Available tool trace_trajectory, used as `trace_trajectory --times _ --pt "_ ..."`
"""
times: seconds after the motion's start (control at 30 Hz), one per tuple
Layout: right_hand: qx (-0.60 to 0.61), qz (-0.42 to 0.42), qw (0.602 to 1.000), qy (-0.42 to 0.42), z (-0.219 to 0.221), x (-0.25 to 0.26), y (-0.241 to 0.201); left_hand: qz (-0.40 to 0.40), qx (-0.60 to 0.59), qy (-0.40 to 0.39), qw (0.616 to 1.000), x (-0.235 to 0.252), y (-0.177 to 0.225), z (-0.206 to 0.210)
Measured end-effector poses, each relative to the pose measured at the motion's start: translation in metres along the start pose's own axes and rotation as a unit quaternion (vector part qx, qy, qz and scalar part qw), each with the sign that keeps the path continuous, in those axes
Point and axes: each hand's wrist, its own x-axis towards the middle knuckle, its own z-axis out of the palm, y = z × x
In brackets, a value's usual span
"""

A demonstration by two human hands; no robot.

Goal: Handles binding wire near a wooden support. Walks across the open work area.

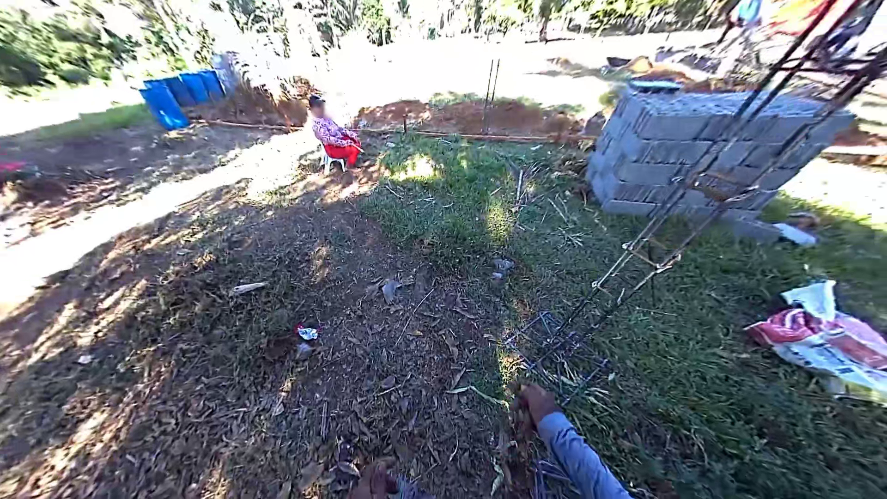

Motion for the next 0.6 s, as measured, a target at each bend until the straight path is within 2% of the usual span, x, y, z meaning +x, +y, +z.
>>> trace_trajectory --times 0.07,0.1,0.2,0.3,0.4,0.53,0.6 --pt "0.102 -0.062 0.991 0.059 -0.023 0.006 -0.058 0.018 0.016 -0.001 1.000 0.034 0.008 0.002" --pt "0.159 -0.119 0.976 0.088 -0.034 0.008 -0.083 0.025 0.028 -0.001 0.999 0.049 0.012 0.003" --pt "0.313 -0.318 0.885 0.135 -0.054 0.022 -0.154 0.031 0.039 -0.013 0.999 0.096 0.023 0.000" --pt "0.375 -0.392 0.832 0.121 -0.057 0.037 -0.210 0.022 0.054 -0.016 0.998 0.142 0.024 -0.003" --pt "0.376 -0.375 0.845 0.066 -0.032 0.072 -0.228 0.014 0.064 -0.023 0.998 0.190 0.016 -0.003" --pt "0.289 -0.224 0.930 0.048 0.041 0.125 -0.205 0.021 0.080 -0.041 0.996 0.264 0.019 0.006" --pt "0.245 -0.143 0.958 0.028 0.076 0.141 -0.188 0.017 0.077 -0.060 0.995 0.297 0.034 0.015"
